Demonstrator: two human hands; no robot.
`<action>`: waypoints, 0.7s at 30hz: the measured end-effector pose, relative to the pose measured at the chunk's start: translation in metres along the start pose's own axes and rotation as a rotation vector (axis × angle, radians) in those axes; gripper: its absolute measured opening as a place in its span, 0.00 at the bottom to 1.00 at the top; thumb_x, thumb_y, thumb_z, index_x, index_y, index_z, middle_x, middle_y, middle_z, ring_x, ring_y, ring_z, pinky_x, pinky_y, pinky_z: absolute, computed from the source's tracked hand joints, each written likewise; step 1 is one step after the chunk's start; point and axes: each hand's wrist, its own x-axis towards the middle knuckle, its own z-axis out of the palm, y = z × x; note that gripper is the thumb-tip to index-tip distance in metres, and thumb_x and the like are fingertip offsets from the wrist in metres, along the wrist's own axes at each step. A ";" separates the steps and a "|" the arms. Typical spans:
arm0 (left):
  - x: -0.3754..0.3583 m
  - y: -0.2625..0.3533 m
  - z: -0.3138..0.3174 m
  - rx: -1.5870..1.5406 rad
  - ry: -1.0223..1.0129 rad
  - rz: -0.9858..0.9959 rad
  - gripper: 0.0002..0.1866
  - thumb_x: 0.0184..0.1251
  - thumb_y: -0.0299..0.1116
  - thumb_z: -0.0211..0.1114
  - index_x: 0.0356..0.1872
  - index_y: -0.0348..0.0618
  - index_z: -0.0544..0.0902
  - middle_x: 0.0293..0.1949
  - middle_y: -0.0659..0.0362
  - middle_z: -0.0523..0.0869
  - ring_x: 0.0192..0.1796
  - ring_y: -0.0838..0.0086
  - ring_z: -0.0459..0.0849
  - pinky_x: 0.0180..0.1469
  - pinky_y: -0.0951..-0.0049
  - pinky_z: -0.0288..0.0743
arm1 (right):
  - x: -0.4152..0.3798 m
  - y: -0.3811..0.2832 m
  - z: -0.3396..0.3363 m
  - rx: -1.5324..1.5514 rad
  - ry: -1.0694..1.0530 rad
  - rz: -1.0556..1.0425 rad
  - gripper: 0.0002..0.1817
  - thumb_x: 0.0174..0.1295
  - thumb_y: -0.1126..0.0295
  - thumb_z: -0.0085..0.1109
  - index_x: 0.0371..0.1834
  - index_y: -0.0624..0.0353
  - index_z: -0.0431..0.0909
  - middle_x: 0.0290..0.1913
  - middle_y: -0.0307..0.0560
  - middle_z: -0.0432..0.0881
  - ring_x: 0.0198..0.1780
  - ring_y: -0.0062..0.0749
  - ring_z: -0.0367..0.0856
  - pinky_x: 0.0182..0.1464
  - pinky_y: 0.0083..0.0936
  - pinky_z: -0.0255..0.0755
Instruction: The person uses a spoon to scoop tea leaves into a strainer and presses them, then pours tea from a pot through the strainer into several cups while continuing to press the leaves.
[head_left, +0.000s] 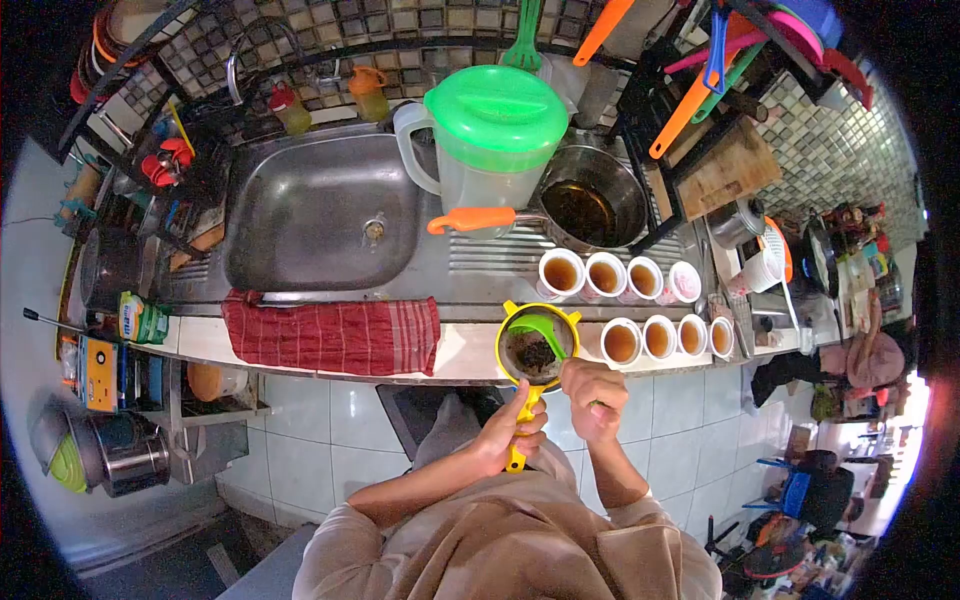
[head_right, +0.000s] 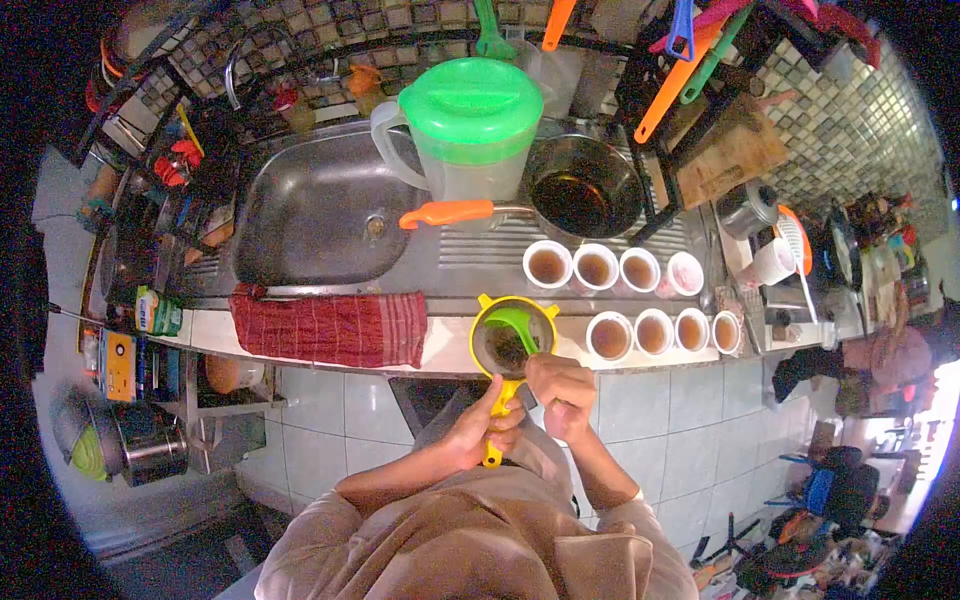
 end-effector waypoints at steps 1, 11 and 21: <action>0.000 0.000 0.000 0.001 0.002 0.001 0.25 0.58 0.64 0.40 0.25 0.51 0.61 0.14 0.71 0.53 0.14 0.86 0.50 0.16 0.84 0.45 | -0.004 0.000 0.001 0.005 0.004 0.004 0.22 0.50 0.58 0.44 0.07 0.60 0.55 0.09 0.40 0.59 0.11 0.29 0.55 0.17 0.26 0.49; 0.000 -0.002 0.003 0.003 0.019 0.016 0.25 0.58 0.64 0.41 0.25 0.51 0.61 0.14 0.71 0.53 0.14 0.86 0.50 0.16 0.84 0.44 | -0.009 0.005 0.004 -0.083 0.061 -0.126 0.21 0.51 0.59 0.44 0.07 0.60 0.56 0.09 0.41 0.59 0.11 0.30 0.56 0.18 0.27 0.51; 0.000 -0.003 0.006 0.008 0.039 0.021 0.25 0.57 0.64 0.41 0.24 0.51 0.61 0.14 0.71 0.52 0.14 0.86 0.50 0.16 0.84 0.44 | -0.016 -0.001 -0.007 0.005 -0.067 -0.030 0.25 0.55 0.57 0.42 0.07 0.61 0.55 0.08 0.40 0.59 0.10 0.30 0.56 0.17 0.27 0.51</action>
